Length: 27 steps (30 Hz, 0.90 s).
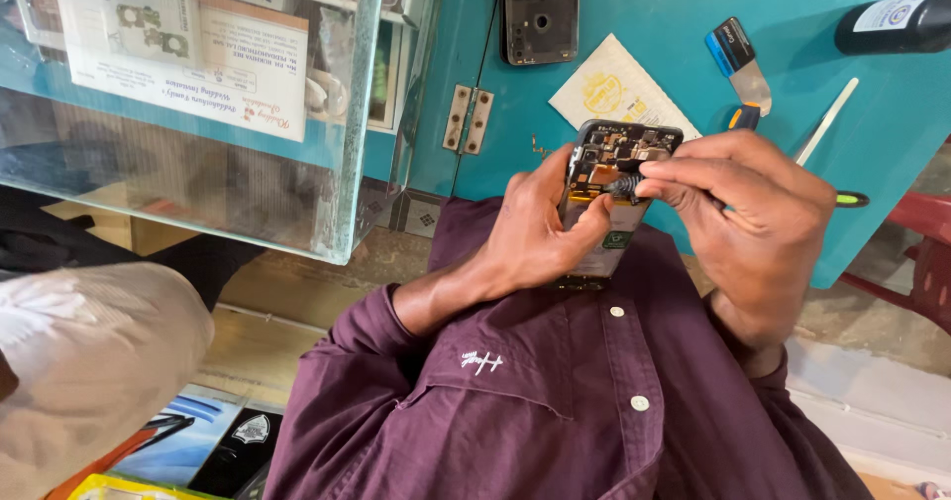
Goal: The person holds a disassembled smartphone and uses a screwdriver to manipulate internal components, including the battery and motherboard. They repeatedly rotate the device to access different areas while working on the internal assembly.
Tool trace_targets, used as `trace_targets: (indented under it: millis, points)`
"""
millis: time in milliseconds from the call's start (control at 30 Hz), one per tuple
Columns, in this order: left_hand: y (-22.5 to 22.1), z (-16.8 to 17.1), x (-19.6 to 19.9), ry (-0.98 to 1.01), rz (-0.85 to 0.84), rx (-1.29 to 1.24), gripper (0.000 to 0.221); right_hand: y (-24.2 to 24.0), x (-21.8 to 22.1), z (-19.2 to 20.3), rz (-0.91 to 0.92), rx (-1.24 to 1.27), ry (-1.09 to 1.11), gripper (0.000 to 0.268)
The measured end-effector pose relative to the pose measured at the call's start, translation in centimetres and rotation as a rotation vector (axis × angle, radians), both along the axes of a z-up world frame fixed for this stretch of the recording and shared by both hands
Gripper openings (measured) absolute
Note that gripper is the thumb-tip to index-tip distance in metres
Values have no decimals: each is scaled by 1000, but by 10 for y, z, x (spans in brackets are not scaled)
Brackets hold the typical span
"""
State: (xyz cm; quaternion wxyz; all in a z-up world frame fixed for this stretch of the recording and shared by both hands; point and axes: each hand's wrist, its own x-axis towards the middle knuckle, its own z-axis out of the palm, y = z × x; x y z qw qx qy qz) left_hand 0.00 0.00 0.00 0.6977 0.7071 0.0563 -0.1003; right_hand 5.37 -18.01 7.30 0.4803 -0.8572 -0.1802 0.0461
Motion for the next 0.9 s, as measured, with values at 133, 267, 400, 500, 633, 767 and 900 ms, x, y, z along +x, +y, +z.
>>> trace_targets:
  millis: [133,267,400,500,633,767,900]
  points:
    - [0,-1,-1,-60,28,-15,25,14,0,7,5,-28,1,16]
    - [-1,0,0,-58,15,-25,24,19,6,15,-13,-8,3,19]
    - [1,0,0,-16,19,12,26,20,0,14,-1,-20,22,18]
    - [1,1,0,-90,35,-46,24,14,7,9,21,-8,-5,16]
    - [1,-1,-1,-34,28,-28,24,16,7,9,1,-22,-11,19]
    - [1,1,0,-12,37,23,27,14,8,10,12,-18,-7,20]
    - [2,3,0,21,64,4,36,16,1,9,46,-56,-17,17]
